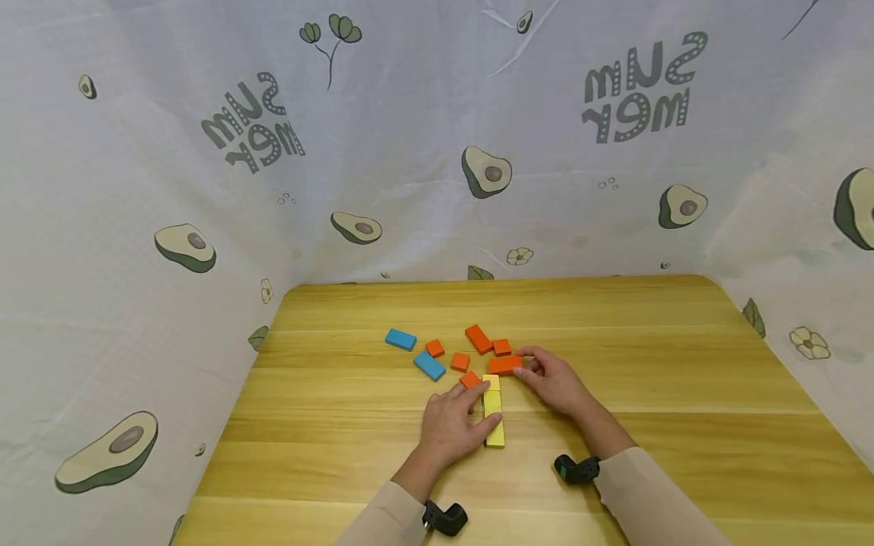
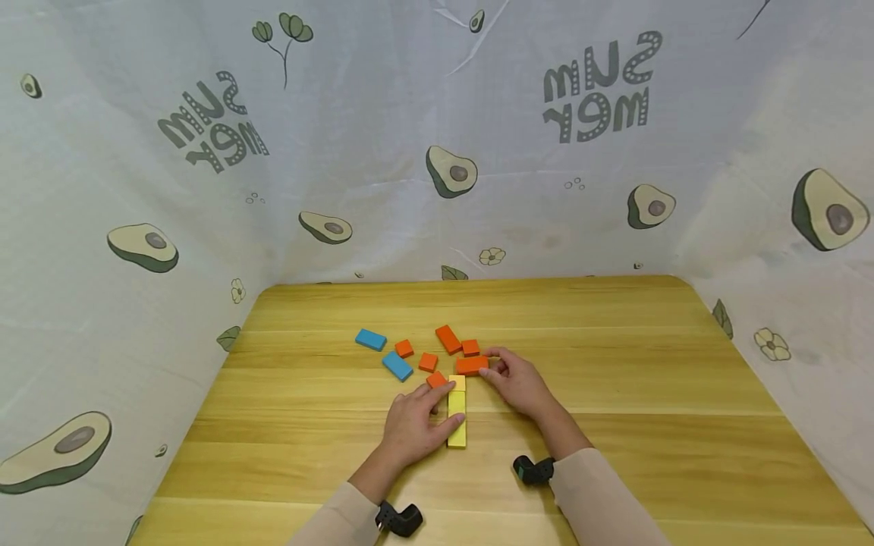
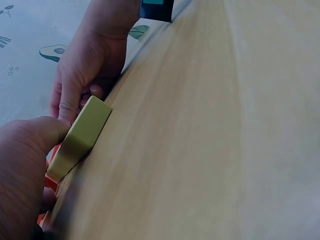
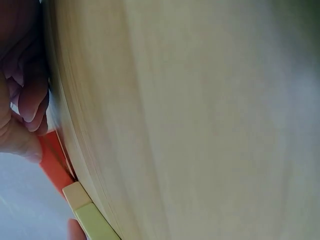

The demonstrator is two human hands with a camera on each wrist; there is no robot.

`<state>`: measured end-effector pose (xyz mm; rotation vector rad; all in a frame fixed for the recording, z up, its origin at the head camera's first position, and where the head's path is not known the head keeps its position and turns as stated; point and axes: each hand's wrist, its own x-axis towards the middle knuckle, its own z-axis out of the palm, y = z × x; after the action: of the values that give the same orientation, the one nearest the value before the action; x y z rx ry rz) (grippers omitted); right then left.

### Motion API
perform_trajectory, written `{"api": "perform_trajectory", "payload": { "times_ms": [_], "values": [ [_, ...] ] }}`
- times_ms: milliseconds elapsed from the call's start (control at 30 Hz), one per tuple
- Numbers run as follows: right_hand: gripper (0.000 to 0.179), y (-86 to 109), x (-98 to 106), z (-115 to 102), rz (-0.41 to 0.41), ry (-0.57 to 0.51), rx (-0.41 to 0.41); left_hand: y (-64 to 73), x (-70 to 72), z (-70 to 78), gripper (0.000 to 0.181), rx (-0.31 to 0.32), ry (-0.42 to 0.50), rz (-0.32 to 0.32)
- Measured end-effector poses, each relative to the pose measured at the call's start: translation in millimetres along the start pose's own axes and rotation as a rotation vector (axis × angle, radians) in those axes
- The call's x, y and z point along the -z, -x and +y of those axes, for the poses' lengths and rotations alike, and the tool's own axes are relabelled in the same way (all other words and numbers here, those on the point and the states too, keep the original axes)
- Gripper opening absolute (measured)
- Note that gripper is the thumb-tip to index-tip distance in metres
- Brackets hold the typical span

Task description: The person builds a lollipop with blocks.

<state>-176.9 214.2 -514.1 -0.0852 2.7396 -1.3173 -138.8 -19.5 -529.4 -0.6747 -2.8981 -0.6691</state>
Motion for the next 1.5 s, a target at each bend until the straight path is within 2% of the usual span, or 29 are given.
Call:
{"api": "perform_trajectory", "payload": {
  "times_ms": [167,367,600,767,1133,1500],
  "values": [
    [0.039,0.3,-1.0,-0.2,-0.007,0.031,0.005,0.7,0.4,0.6,0.057,-0.002,0.0,0.001],
    [0.042,1.8,0.6,-1.1,-0.017,-0.017,-0.018,1.8,0.7,0.8,0.056,-0.009,0.008,0.018],
    [0.037,3.9,1.1,-1.4,-0.019,-0.054,-0.04,2.6,0.7,0.4,0.057,-0.007,0.007,0.011],
    [0.035,4.4,-0.5,0.0,-0.025,-0.035,-0.042,3.1,1.1,0.4,0.057,-0.005,0.005,0.0],
    [0.034,3.6,-2.9,0.6,-0.026,0.013,0.012,3.3,0.9,0.4,0.055,-0.027,0.002,0.022],
    [0.034,1.4,-7.1,-6.2,-0.015,0.115,0.032,3.3,1.1,0.3,0.054,-0.027,-0.01,0.026]
  ]
}}
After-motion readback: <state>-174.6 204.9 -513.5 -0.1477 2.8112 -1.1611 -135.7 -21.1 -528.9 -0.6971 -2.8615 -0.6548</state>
